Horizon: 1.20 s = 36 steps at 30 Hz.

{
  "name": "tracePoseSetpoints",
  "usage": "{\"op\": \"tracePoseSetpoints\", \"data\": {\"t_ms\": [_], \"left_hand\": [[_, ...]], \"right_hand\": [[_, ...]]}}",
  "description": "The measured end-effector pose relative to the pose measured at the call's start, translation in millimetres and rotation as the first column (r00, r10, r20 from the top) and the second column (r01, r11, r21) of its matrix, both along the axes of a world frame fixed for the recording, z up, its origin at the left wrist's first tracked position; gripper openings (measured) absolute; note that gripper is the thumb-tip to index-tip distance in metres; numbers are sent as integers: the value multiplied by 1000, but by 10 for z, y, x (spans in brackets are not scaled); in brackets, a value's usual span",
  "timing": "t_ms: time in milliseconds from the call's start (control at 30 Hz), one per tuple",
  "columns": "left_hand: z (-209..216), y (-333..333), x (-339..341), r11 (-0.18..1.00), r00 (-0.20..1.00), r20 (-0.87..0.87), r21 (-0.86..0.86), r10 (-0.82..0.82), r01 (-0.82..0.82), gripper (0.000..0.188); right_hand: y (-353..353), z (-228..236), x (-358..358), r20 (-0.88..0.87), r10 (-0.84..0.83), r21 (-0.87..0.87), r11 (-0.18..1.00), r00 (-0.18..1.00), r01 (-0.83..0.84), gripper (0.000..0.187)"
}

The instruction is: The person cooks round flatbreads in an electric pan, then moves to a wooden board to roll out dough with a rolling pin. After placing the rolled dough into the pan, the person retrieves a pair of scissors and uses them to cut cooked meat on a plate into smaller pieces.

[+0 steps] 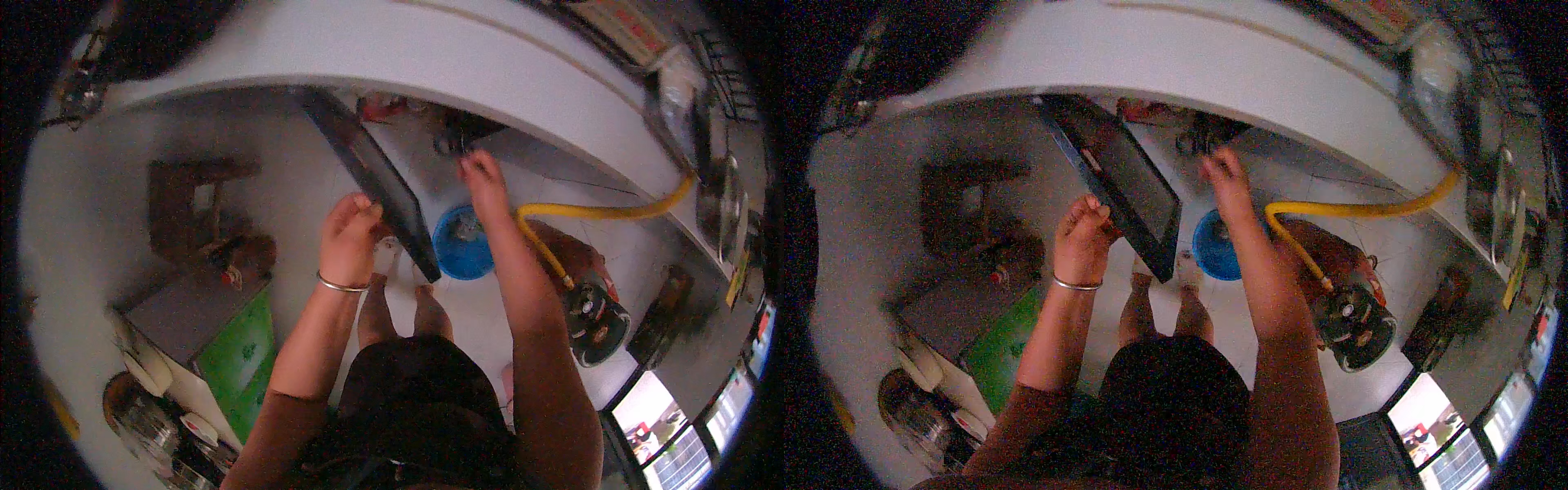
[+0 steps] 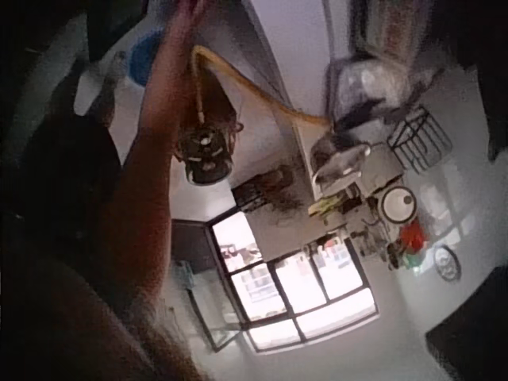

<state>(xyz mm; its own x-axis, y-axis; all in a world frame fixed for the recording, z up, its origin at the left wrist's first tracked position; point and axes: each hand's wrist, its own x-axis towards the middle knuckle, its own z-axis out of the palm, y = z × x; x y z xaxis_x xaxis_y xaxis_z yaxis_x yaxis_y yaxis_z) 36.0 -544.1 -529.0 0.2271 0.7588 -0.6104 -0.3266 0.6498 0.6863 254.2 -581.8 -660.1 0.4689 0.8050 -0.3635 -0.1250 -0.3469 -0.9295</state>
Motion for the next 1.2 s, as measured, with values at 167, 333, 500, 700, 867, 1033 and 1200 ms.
{"op": "tracePoseSetpoints", "data": {"t_ms": [167,333,500,700,867,1033,1200], "left_hand": [[81,11,101,999,982,186,-49,14,-5,11],[-42,244,583,982,827,561,-142,-27,128,25],[-154,669,1345,987,619,783,-49,-56,151,48],[-316,373,1528,862,631,674,15,-384,507,29],[804,-288,1158,393,245,803,-15,-543,919,45],[940,-359,716,750,686,445,-47,-576,660,26],[868,358,572,966,881,403,33,-247,255,30]], "right_hand": [[-1477,1332,-21,-239,-155,127,974,959,189,6],[-2600,2182,-82,-178,-261,227,927,949,298,11],[-2902,2653,-384,-413,-388,248,823,824,511,11],[-2738,2968,-796,-388,-312,305,845,867,440,14],[-2536,2814,-857,201,-117,153,984,972,87,19],[-2027,3142,-1078,587,140,98,965,797,-242,23],[-1865,3338,-1225,508,264,77,934,820,-348,23]]}}
